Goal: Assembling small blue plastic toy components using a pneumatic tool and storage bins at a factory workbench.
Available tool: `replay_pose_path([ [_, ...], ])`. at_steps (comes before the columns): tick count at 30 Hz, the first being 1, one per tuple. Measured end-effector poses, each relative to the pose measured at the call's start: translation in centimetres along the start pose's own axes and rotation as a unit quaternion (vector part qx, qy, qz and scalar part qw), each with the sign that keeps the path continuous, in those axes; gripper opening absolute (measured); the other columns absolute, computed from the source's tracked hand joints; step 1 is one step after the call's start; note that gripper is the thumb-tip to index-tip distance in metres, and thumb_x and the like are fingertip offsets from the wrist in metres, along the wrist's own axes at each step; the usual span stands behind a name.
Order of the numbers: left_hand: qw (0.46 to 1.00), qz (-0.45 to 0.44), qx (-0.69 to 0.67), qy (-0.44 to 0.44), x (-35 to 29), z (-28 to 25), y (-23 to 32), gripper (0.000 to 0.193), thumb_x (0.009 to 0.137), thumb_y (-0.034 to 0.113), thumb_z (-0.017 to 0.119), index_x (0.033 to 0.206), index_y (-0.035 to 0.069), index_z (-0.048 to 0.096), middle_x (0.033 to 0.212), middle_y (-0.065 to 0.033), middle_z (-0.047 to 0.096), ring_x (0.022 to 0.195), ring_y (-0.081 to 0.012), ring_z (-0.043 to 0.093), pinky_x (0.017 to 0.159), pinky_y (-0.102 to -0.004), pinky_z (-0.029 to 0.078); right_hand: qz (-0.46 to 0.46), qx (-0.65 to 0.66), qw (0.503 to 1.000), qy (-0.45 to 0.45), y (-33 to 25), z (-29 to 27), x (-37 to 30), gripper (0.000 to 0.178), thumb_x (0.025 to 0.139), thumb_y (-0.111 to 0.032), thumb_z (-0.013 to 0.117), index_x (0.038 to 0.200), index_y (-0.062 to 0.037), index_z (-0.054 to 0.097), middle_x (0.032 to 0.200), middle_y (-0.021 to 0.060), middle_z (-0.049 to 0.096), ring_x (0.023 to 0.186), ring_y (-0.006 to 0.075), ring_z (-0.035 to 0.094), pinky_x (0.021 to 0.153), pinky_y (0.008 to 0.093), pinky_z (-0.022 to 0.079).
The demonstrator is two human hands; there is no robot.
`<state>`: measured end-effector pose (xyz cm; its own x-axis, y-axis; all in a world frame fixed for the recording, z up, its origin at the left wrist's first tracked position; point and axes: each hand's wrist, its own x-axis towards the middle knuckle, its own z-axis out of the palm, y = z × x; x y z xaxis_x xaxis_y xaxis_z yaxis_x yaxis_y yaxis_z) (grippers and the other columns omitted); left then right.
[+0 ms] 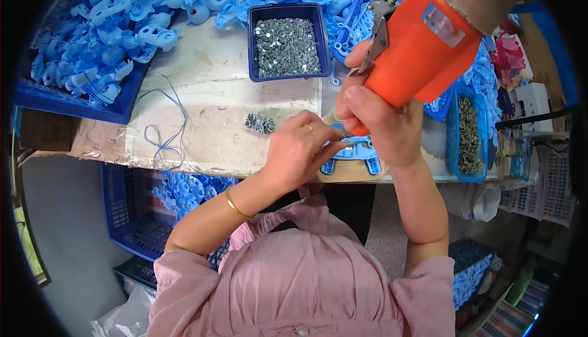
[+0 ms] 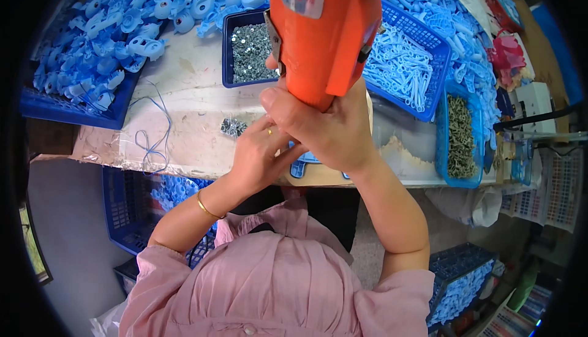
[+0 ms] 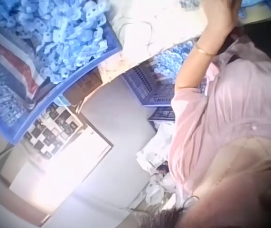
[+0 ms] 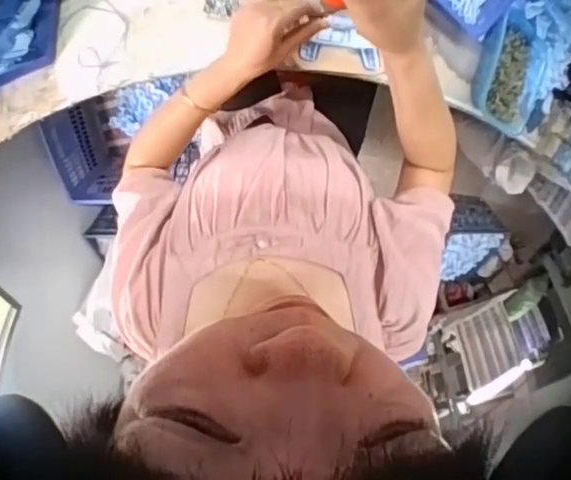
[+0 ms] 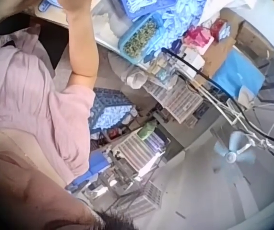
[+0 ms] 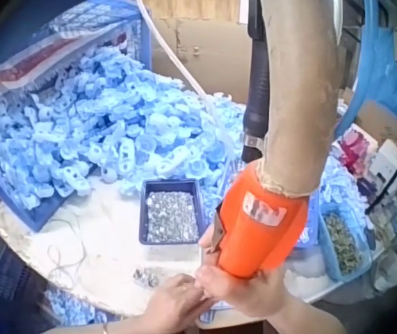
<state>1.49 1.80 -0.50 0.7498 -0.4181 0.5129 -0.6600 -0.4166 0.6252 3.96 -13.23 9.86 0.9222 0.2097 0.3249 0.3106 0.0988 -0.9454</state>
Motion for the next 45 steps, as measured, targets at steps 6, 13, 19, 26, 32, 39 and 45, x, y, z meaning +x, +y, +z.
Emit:
replay_pose_path([
  [6, 0.996, -0.049, 0.076, -0.017, -0.2, -0.2, 0.4, 0.067, 0.069, 0.031, 0.084, 0.128, 0.011, 0.058, 0.117, -0.0095, 0.065, 0.113, -0.0319, 0.057, 0.094, -0.0428, 0.047, 0.014, -0.003, 1.0, 0.027, 2.5, -0.2, -0.9, 0.032, 0.088, -0.006, 0.062, 0.117, 0.0003, 0.051, 0.074, 0.0056, 0.06, 0.057, 0.0076, 0.053, 0.05, 0.0223, 0.043],
  [13, 0.994, -0.07, 0.079, -0.031, -0.4, 0.8, 0.4, 0.072, 0.068, 0.032, 0.084, 0.129, 0.007, 0.057, 0.128, -0.0098, 0.06, 0.119, -0.0315, 0.054, 0.101, -0.044, 0.044, 0.013, 0.011, 0.999, 0.045, 4.4, -0.4, -1.0, 0.031, 0.088, -0.008, 0.062, 0.115, 0.0018, 0.049, 0.075, 0.0049, 0.059, 0.059, 0.0083, 0.054, 0.053, 0.024, 0.045],
  [19, 0.992, -0.065, 0.1, -0.033, -0.6, 1.2, 0.4, 0.071, 0.068, 0.033, 0.083, 0.128, 0.006, 0.057, 0.127, -0.0094, 0.06, 0.119, -0.0312, 0.054, 0.102, -0.0434, 0.043, 0.023, 0.019, 0.996, 0.09, 4.5, 0.3, -1.8, 0.026, 0.088, -0.006, 0.062, 0.11, 0.0007, 0.05, 0.074, 0.0052, 0.059, 0.059, 0.0085, 0.056, 0.054, 0.0237, 0.047],
  [26, 0.99, -0.07, 0.115, -0.044, -0.5, 1.3, 0.3, 0.073, 0.066, 0.034, 0.084, 0.127, 0.004, 0.057, 0.127, -0.0106, 0.06, 0.12, -0.0313, 0.053, 0.103, -0.0442, 0.042, -0.016, -0.033, 0.994, 0.106, 5.8, 0.1, -2.1, 0.016, 0.088, -0.004, 0.062, 0.099, -0.002, 0.052, 0.072, 0.0049, 0.06, 0.059, 0.0083, 0.057, 0.054, 0.0223, 0.048],
  [32, 0.99, -0.058, 0.123, -0.04, -0.7, 1.2, 0.6, 0.075, 0.069, 0.039, 0.083, 0.127, 0.001, 0.056, 0.128, -0.0135, 0.059, 0.121, -0.0349, 0.052, 0.104, -0.0459, 0.041, 0.02, 0.018, 0.999, 0.041, 3.2, 0.0, -1.0, 0.025, 0.09, -0.009, 0.068, 0.109, -0.0001, 0.054, 0.081, 0.0052, 0.062, 0.064, 0.0086, 0.059, 0.059, 0.0224, 0.05],
  [39, 0.989, -0.091, 0.095, -0.068, -1.4, -1.5, 1.5, 0.065, 0.076, 0.035, 0.079, 0.126, 0.001, 0.056, 0.13, -0.0163, 0.058, 0.122, -0.037, 0.051, 0.104, -0.0468, 0.041, -0.272, -0.357, 0.893, 0.027, -6.5, -2.1, 1.9, 0.04, 0.096, -0.018, 0.067, 0.124, 0.0074, 0.057, 0.105, 0.0126, 0.068, 0.08, 0.0143, 0.065, 0.075, 0.0295, 0.051],
  [45, 0.995, 0.012, 0.07, -0.072, -0.4, 0.2, 3.0, 0.052, 0.076, 0.02, 0.08, 0.122, 0.006, 0.061, 0.13, -0.0119, 0.059, 0.122, -0.0344, 0.053, 0.102, -0.045, 0.044, -0.298, -0.197, 0.932, 0.065, -9.8, -7.9, 13.3, 0.068, 0.096, -0.035, 0.069, 0.144, 0.0041, 0.042, 0.121, 0.0118, 0.066, 0.105, 0.0238, 0.064, 0.09, 0.0343, 0.05],
])
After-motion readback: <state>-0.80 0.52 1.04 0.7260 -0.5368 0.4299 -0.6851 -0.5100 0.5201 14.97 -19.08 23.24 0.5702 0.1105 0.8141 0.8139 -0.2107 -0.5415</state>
